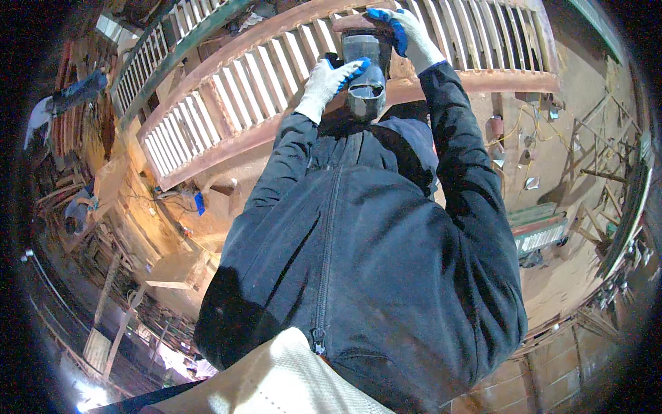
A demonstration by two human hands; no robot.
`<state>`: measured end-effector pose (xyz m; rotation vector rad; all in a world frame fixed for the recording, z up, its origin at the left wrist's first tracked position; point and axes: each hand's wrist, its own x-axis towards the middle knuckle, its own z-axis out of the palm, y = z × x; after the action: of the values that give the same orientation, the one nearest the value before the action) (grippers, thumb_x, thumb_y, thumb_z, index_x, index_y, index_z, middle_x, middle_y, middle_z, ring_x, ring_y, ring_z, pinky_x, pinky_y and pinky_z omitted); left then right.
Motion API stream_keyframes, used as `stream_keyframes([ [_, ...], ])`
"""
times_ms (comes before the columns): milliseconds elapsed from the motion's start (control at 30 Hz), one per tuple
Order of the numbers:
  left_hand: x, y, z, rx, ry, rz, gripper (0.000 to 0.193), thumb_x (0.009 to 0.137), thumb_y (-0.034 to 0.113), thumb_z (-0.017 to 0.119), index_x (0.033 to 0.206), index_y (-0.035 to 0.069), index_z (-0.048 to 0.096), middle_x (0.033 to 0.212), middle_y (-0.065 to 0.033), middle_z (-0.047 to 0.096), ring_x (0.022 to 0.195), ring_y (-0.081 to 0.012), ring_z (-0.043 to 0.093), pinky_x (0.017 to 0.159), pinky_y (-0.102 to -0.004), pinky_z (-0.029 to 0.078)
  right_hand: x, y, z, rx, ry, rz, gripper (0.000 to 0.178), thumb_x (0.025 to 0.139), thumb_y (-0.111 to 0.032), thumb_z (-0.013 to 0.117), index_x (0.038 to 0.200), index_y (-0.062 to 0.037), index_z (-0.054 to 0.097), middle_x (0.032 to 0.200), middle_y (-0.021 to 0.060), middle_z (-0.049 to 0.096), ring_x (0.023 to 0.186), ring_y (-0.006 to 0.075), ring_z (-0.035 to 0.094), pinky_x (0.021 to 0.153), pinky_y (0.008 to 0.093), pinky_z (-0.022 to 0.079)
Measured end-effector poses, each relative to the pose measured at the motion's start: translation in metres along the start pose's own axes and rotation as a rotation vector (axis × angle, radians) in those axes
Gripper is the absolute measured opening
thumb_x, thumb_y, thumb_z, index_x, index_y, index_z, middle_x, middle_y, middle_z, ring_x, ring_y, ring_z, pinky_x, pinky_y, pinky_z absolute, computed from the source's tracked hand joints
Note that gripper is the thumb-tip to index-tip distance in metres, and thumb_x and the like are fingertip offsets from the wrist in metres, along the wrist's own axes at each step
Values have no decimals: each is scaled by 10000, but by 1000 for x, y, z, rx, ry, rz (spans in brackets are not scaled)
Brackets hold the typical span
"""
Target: The person sands a rectangular wooden piece with sandpaper, flips it to work on different sides, and then adjusts the head-mounted camera. The person also handles a roll of sandpaper and a wooden slatted structure.
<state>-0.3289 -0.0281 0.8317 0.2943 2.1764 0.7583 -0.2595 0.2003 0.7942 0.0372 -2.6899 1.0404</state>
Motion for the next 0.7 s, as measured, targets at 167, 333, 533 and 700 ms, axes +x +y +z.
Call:
stream_keyframes([
  [167, -16, 15, -2, -56, 92, -69, 790, 564, 608, 760, 963, -56, 600, 941, -205, 649, 915, -310, 629, 808, -392, 481, 13, -2, -4, -30, -15, -110, 614, 627, 65, 549, 1225, -75, 535, 1186, 152, 573, 1061, 355, 537, 903, 389, 431],
  [333, -29, 19, -2, -85, 89, -101, 871, 541, 633, 756, 1010, -70, 546, 972, -246, 625, 928, -340, 619, 797, -400, 489, -1, -12, 2, 333, 76, 108, 512, 683, 78, 558, 1183, -35, 557, 1057, 180, 613, 950, 311, 604, 801, 332, 479],
  [533, -35, 12, -2, -90, 123, -114, 855, 569, 673, 712, 969, -66, 557, 980, -252, 618, 940, -359, 613, 814, -417, 485, -1, -17, 12, 505, 131, 329, 372, 775, -79, 620, 1139, -15, 585, 1036, 70, 625, 936, 169, 597, 791, 294, 490],
  [700, -21, -1, 8, -20, -17, -103, 899, 621, 710, 644, 1014, -94, 562, 998, -266, 614, 980, -354, 600, 845, -433, 468, 0, -24, 14, 895, 168, 489, 341, 827, -125, 600, 1146, -6, 577, 1087, 57, 615, 919, 145, 600, 791, 285, 489],
])
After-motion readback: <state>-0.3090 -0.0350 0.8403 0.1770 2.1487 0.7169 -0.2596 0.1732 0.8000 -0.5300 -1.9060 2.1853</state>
